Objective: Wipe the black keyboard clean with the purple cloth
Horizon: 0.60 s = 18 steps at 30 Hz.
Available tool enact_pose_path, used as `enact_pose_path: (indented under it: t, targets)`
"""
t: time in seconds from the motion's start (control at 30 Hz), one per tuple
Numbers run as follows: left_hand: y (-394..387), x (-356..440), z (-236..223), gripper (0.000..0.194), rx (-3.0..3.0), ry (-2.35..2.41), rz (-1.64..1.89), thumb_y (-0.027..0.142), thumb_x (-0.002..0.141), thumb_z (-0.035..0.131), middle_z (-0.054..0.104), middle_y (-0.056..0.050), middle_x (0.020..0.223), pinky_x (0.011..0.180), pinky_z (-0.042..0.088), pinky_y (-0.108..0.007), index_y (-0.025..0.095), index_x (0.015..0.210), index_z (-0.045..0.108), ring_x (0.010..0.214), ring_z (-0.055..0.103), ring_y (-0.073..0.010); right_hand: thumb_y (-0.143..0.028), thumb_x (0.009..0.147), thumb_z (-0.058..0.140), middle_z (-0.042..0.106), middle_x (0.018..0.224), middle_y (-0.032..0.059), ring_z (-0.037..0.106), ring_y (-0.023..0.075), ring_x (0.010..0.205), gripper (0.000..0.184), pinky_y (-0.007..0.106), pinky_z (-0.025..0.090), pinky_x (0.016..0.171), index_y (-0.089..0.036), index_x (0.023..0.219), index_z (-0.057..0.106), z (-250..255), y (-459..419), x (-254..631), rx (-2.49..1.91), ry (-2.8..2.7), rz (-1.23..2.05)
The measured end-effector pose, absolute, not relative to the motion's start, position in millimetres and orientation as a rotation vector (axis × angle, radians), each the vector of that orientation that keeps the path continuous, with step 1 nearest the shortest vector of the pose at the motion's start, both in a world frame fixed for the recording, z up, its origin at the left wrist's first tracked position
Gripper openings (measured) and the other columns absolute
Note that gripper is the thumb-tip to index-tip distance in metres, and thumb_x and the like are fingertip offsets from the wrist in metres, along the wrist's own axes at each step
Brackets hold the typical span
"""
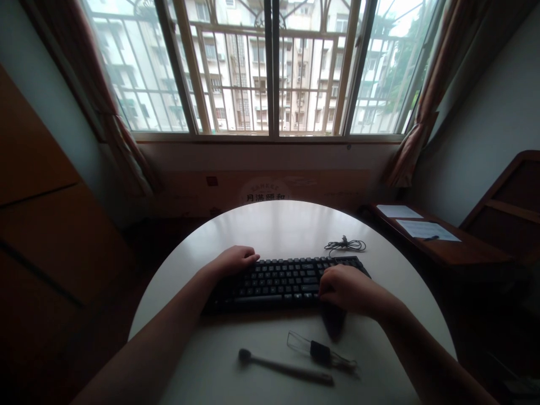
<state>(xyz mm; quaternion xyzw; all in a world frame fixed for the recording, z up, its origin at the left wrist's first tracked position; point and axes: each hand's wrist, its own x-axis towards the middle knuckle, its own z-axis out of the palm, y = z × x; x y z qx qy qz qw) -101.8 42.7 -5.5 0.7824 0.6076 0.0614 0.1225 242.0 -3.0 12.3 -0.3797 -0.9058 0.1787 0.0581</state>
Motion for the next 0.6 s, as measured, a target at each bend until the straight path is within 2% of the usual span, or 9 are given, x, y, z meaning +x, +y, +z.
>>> enact_pose_path:
  t: [0.3,0.6]
  targets:
    - [42.4,-100.6,-4.5,0.043,2.295,1.785,0.170,0.055,0.089,0.042,0.073,-0.006,0.094,0.066,0.041,-0.028,0.023,0.089,0.071,0.084,0.063,-0.0228,-0.025,0.082,0.061,0.070,0.089,0.0031,0.064,0.0185,0.081,0.014,0.028,0.045,0.072,-0.023,0.084,0.075,9.3,-3.2,234.6,-1.033,-2.757,0.522]
    - [42.9,-101.1,-5.7,0.043,2.296,1.776,0.188,0.056,0.089,0.042,0.073,-0.005,0.092,0.063,0.039,-0.028,0.023,0.088,0.070,0.083,0.063,-0.0216,-0.023,0.077,0.061,0.073,0.086,0.0039,0.065,0.0206,0.081,0.016,0.030,0.046,0.076,-0.023,0.082,0.076,15.2,-4.6,242.8,-1.152,-2.731,0.576]
